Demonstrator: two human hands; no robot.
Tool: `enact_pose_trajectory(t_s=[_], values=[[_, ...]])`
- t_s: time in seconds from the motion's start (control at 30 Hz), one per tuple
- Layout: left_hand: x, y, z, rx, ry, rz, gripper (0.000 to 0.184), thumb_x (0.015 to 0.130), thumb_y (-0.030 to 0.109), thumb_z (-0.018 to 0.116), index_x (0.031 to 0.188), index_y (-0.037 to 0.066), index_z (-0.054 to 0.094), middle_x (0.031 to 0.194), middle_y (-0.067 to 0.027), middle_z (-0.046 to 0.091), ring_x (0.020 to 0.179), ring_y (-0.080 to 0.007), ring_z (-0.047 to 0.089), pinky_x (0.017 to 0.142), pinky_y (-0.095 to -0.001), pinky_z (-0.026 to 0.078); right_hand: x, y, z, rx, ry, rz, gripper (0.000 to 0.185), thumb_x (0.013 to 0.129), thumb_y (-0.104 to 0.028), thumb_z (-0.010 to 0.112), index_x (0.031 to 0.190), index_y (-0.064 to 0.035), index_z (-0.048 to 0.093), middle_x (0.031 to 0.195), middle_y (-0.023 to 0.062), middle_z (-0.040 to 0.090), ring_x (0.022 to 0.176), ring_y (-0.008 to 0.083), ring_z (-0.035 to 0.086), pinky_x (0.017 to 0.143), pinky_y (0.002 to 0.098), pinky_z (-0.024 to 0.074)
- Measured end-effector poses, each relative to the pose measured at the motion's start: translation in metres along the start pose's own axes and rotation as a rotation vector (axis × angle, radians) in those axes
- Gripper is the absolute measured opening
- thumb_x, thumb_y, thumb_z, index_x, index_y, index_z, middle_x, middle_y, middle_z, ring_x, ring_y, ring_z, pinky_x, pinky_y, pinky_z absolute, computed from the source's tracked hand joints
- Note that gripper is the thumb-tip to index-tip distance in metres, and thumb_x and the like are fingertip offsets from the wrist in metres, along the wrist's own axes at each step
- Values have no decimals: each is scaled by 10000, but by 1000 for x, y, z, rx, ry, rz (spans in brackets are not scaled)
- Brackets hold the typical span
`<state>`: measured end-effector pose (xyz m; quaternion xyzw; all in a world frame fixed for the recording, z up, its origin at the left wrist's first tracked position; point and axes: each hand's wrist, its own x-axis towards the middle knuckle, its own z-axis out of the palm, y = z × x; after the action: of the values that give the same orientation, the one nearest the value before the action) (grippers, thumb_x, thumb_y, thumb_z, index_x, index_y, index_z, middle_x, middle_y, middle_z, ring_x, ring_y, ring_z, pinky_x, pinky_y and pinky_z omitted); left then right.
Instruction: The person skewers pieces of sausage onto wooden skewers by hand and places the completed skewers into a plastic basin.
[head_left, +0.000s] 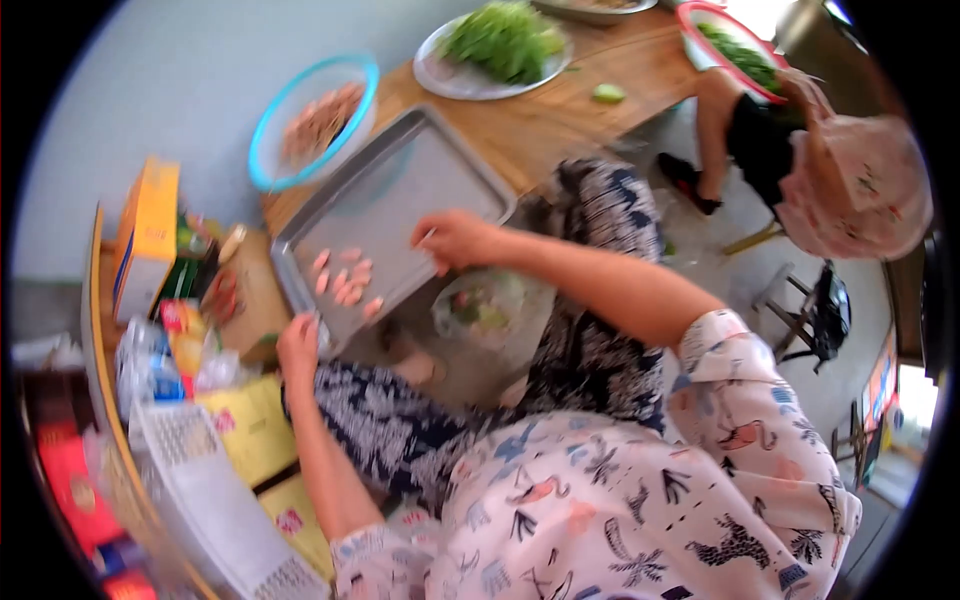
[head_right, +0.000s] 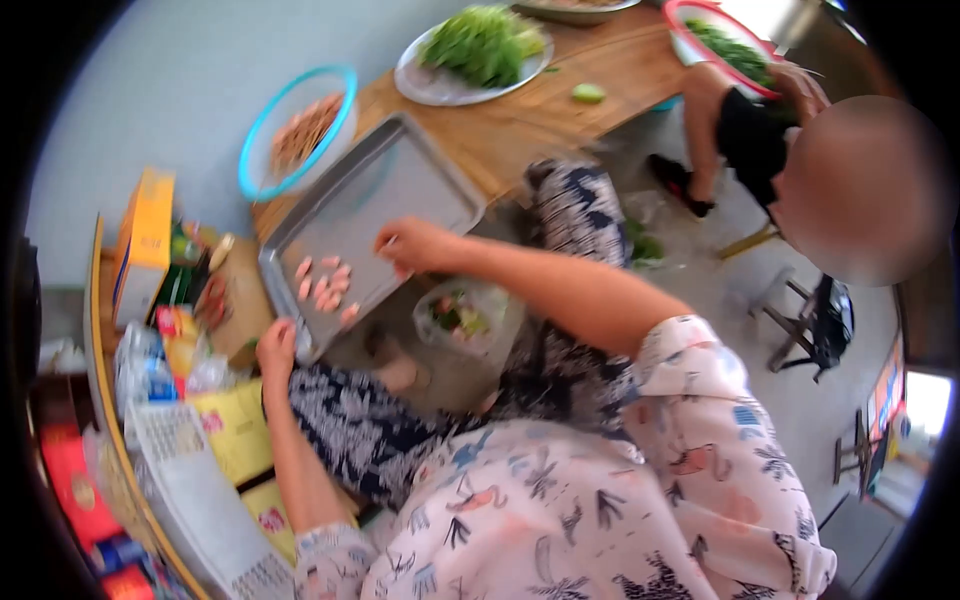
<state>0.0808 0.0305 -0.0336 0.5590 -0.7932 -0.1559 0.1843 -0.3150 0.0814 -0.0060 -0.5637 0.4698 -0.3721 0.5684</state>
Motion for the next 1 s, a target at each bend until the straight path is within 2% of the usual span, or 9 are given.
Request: enact_pose_trajectory(t_s=[0.1,0.4,0.5,0.67,0.73,0.8,0.83,0.9,1.0], values=[[2,4,-3,6,-24,-30,197,858,196,592,973,46,649,731,-57,640,589,-117,583,573,-269,473,-6,-12,0,26,-24,83,196,902,-183,499,1023,-73,607,583,23,581,463,80,477,425,240,380],[53,30,-5,-77,-100,-176,247,830,178,606,1028,34,639,789,-65,641,706,-157,592,666,-280,471,-14,-36,-2,11,-81,159,201,937,-161,469,1057,-38,574,588,-6,553,488,54,449,460,209,355],[78,34,9,-129,-133,-214,261,813,189,596,1026,47,650,898,-149,663,853,-252,639,765,-340,484,-12,-31,-1,31,-93,162,204,947,-172,466,1064,-41,569,592,-15,547,493,50,434,464,207,344],[105,45,42,-13,-122,47,275,827,133,546,1074,59,642,1011,-159,645,918,-301,623,791,-377,486,-8,-33,3,12,-119,162,201,949,-173,465,1066,-45,566,592,-18,545,491,44,426,458,210,338],[105,60,52,-18,-137,27,272,833,113,533,1077,49,636,1033,-150,641,880,-281,638,809,-370,488,-6,-33,5,14,-141,170,194,950,-170,468,1063,-47,566,589,-22,539,495,39,424,466,207,339],[103,75,59,-274,-232,-155,295,850,117,520,1120,47,612,1015,-111,651,817,-228,654,738,-348,512,-4,-33,7,9,-134,183,193,951,-167,469,1067,-47,567,585,-23,536,498,38,425,473,206,340],[104,70,64,-104,-214,77,317,877,149,494,1164,41,573,983,-68,657,762,-171,653,608,-307,513,-5,-33,8,2,-127,186,192,953,-164,469,1071,-48,568,582,-25,532,502,38,425,480,205,341],[104,60,73,-185,-331,-85,311,871,147,515,1156,40,581,1043,-82,636,864,-209,630,692,-320,498,-7,-40,9,-21,-122,195,195,956,-164,467,1074,-48,569,579,-26,528,505,37,426,484,205,340],[107,54,67,-146,-417,-117,261,866,169,533,1082,57,625,1065,-106,617,958,-241,605,763,-333,479,-7,-44,8,-44,-119,171,188,939,-146,480,1054,-36,579,577,-4,548,508,55,463,485,224,366]])
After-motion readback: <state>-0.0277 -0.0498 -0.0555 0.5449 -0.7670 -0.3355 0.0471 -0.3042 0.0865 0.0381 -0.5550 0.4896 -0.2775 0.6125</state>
